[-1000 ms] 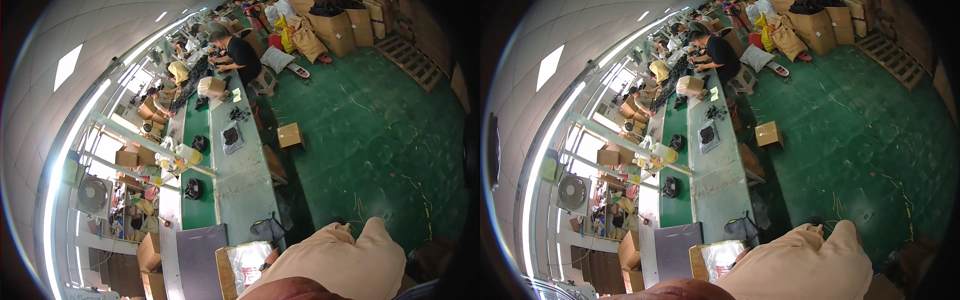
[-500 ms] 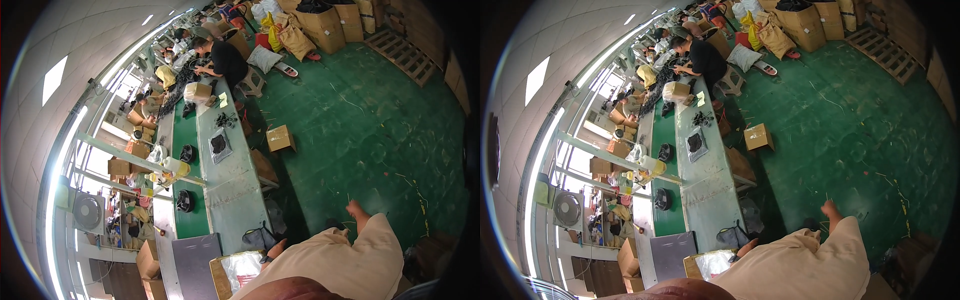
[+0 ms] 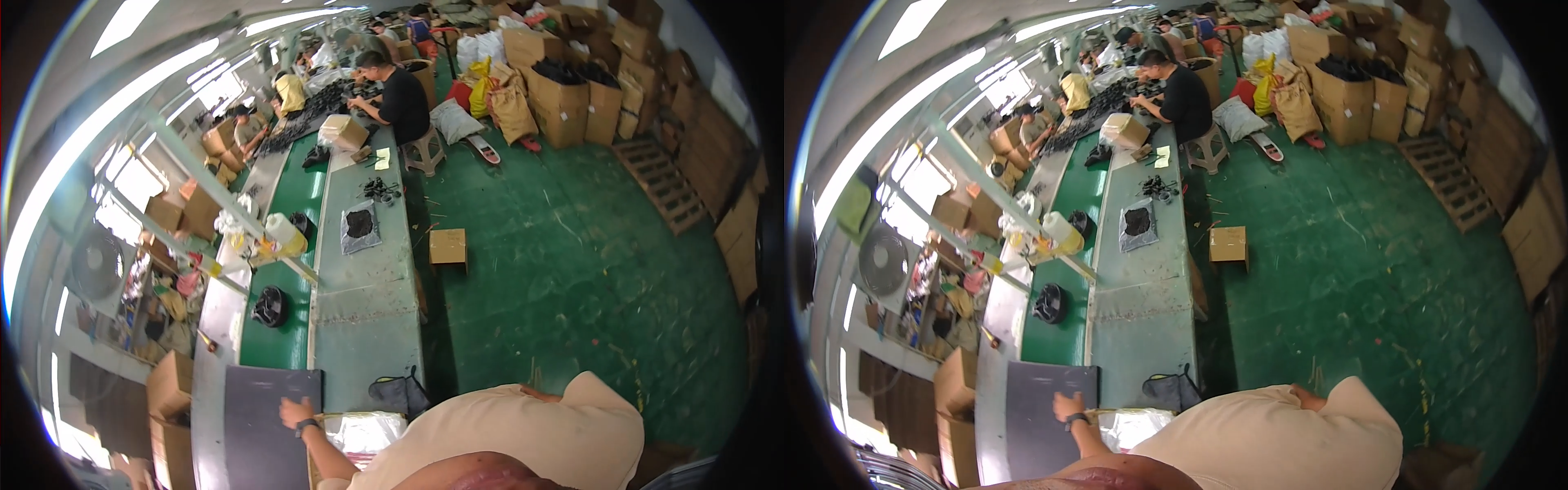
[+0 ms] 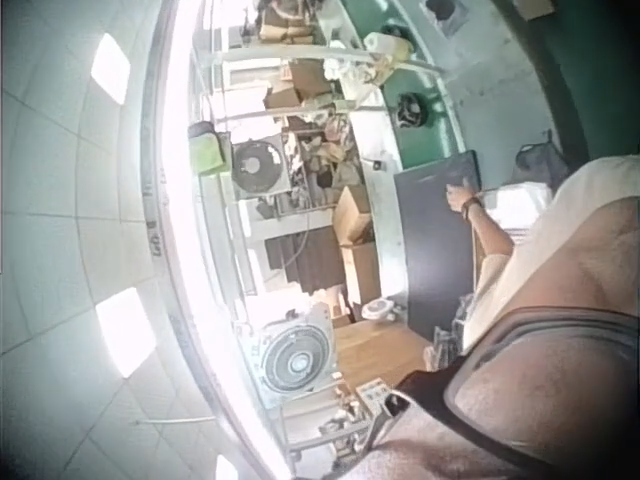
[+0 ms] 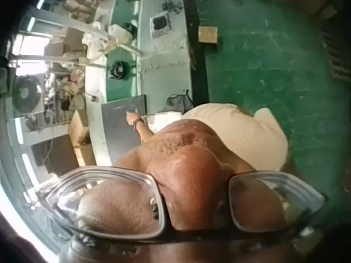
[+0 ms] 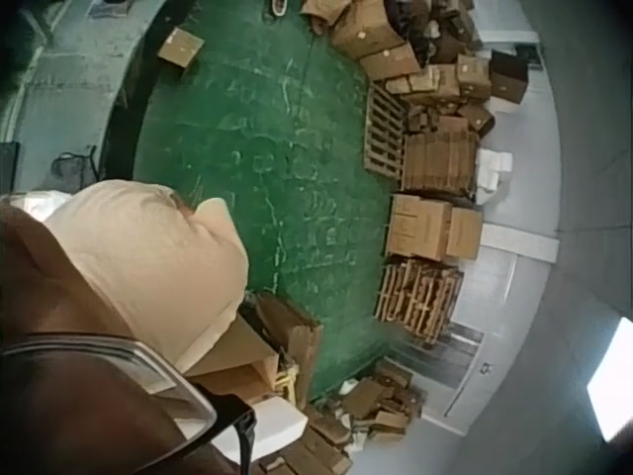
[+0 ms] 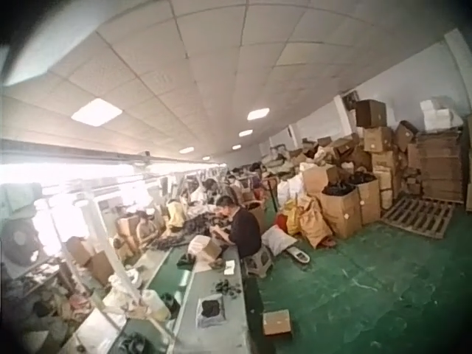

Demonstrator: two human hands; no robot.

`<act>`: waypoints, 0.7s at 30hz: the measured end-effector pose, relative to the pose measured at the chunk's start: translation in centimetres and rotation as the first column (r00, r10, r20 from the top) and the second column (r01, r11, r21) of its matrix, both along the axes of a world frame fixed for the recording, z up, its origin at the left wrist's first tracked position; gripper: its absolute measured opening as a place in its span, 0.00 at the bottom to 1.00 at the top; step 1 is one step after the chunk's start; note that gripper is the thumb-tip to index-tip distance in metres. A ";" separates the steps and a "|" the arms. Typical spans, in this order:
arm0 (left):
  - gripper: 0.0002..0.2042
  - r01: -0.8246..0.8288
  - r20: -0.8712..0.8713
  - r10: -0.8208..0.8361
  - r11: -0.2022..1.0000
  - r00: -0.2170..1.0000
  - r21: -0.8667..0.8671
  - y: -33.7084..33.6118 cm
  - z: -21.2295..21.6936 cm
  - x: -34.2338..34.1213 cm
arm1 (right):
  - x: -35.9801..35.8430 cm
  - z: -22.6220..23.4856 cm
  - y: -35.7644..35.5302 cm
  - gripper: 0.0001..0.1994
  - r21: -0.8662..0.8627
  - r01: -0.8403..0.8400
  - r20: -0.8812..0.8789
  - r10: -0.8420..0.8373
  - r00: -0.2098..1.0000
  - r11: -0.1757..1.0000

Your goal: Packing bicycle seats into plastic bags and then into a large shipping box, followed by labeling the box with a marker.

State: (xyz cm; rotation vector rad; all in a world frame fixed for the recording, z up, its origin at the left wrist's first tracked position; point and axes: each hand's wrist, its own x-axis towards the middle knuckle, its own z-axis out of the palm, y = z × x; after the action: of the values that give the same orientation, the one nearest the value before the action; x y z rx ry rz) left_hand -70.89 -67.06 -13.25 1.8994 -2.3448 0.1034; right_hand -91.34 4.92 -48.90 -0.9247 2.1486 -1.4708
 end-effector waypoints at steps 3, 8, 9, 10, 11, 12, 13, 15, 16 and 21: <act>0.40 -0.240 0.013 0.244 0.964 0.970 -0.117 -5.7 -1.9 7.6 | -3.5 -0.7 -1.2 0.12 0.529 -0.180 0.035 0.190 0.981 0.829; 0.44 -0.288 -0.090 0.345 0.879 0.934 0.380 -10.0 -8.3 13.3 | -7.3 2.3 -3.8 0.18 0.821 -0.158 0.015 0.255 0.967 0.549; 0.45 -0.187 -0.178 0.299 0.865 0.938 0.466 -11.2 -9.7 13.9 | -8.9 2.7 -5.8 0.17 0.835 -0.205 0.099 0.228 0.969 0.510; 0.45 -0.112 -0.247 0.276 0.845 0.929 0.523 -12.3 -10.5 15.8 | -9.4 4.7 -9.5 0.18 0.860 -0.208 0.296 -0.123 0.947 0.466; 0.46 -0.040 -0.317 0.276 0.807 0.907 0.589 -12.7 -12.2 18.3 | -9.2 6.8 -12.3 0.19 0.844 -0.169 0.290 -0.169 0.942 0.509; 0.47 0.079 -0.421 0.256 0.771 0.870 0.632 -13.1 -13.0 17.8 | -10.7 5.5 -13.6 0.20 0.853 -0.137 0.162 -0.006 0.987 0.503; 0.48 0.151 -0.482 0.273 0.726 0.832 0.671 -11.5 -14.7 19.1 | -9.6 6.6 -16.2 0.21 0.781 -0.088 0.133 -0.027 0.991 0.618; 0.46 0.152 -0.447 0.182 0.776 0.876 0.612 -9.8 -16.0 17.6 | -11.0 8.0 -18.8 0.22 0.771 -0.200 0.196 0.074 0.978 0.604; 0.45 0.184 -0.434 0.146 0.754 0.889 0.630 -10.4 -15.5 17.2 | -11.9 7.3 -20.3 0.23 0.753 -0.246 0.147 0.208 0.967 0.610; 0.38 0.096 -0.336 0.125 0.816 0.933 0.570 -6.5 -9.4 12.4 | -14.6 14.0 -29.1 0.26 0.815 -0.386 0.208 0.404 0.891 0.432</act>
State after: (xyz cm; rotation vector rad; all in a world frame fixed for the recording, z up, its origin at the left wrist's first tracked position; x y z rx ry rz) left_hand -58.45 -73.57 -22.66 1.9324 -2.2486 -0.9914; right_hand -105.94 -24.16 -34.94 -0.9254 2.0490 -0.0740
